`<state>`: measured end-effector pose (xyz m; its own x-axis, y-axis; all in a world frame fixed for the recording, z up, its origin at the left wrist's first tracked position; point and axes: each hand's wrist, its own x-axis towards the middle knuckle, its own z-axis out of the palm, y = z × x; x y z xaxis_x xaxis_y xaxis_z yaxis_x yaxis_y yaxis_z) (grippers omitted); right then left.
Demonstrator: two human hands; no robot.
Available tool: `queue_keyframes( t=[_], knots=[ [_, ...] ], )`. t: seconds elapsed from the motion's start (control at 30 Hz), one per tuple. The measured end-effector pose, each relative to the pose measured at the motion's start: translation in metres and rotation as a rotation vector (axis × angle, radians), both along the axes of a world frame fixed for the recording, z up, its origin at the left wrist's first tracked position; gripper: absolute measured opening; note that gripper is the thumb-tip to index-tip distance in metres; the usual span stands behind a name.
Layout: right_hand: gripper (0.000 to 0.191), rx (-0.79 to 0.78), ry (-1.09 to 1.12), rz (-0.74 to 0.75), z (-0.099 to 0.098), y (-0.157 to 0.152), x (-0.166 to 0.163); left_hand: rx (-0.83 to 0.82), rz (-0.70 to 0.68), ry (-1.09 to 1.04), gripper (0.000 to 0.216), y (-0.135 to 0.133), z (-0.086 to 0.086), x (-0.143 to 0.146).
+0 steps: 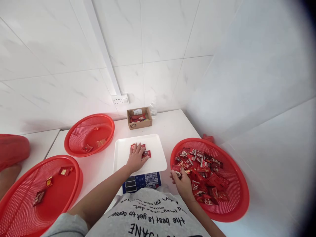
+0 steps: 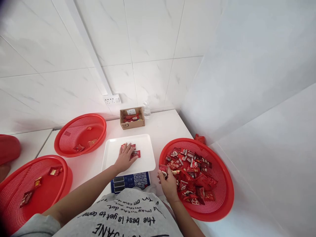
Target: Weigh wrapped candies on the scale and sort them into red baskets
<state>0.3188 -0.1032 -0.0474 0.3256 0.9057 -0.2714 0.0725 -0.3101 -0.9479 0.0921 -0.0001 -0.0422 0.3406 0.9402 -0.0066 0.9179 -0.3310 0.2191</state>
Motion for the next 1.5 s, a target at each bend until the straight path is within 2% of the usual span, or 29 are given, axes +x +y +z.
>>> queue_keyframes(
  t=[0.1, 0.2, 0.37, 0.5, 0.57, 0.63, 0.77, 0.83, 0.9, 1.07, 1.17, 1.23, 1.37, 1.5],
  knots=[
    [0.038, -0.002, -0.018, 0.001, -0.001, 0.000, 0.000, -0.024, 0.137, -0.007, 0.064, 0.000, -0.002, 0.017],
    [0.040, 0.001, -0.011, -0.001, -0.004, 0.000, 0.001, 0.001, 0.153, 0.038, 0.058, 0.001, -0.008, 0.025],
    [0.040, -0.005, -0.010, 0.009, -0.007, 0.000, 0.002, 0.094, -0.096, 0.090, 0.051, 0.007, -0.012, 0.009],
    [0.040, -0.012, -0.005, 0.017, -0.007, 0.000, 0.002, 0.083, -0.362, 0.108, 0.052, 0.016, -0.003, -0.012],
    [0.040, -0.008, -0.008, 0.018, -0.007, 0.000, 0.002, 0.078, -0.442, 0.112, 0.053, 0.016, 0.002, -0.016],
    [0.039, -0.001, -0.007, 0.020, -0.007, 0.000, 0.002, 0.095, -0.397, 0.108, 0.055, 0.014, 0.003, -0.012],
    [0.039, 0.006, 0.005, 0.003, -0.006, 0.000, 0.002, 0.094, -0.037, 0.086, 0.057, 0.008, -0.004, 0.008],
    [0.039, 0.007, 0.004, -0.003, -0.006, 0.000, 0.002, 0.063, 0.040, 0.086, 0.055, 0.008, -0.008, 0.014],
    [0.039, 0.009, 0.008, -0.001, -0.005, 0.000, 0.002, 0.062, -0.011, 0.086, 0.051, 0.011, -0.011, 0.013],
    [0.037, 0.016, 0.012, 0.008, -0.005, 0.000, 0.002, 0.079, -0.295, 0.083, 0.047, 0.022, -0.005, -0.012],
    [0.038, 0.006, 0.016, 0.014, -0.007, 0.000, 0.002, 0.075, -0.356, 0.083, 0.050, 0.023, 0.000, -0.022],
    [0.039, -0.005, 0.016, 0.016, -0.007, 0.000, 0.002, 0.087, -0.300, 0.077, 0.055, 0.020, 0.000, -0.021],
    [0.040, -0.013, 0.016, 0.011, -0.007, 0.000, 0.002, 0.080, -0.077, 0.064, 0.057, 0.011, -0.006, -0.010],
    [0.041, -0.010, 0.014, 0.021, -0.007, 0.001, 0.002, 0.057, -0.011, 0.073, 0.058, 0.010, -0.011, -0.006]
  ],
)
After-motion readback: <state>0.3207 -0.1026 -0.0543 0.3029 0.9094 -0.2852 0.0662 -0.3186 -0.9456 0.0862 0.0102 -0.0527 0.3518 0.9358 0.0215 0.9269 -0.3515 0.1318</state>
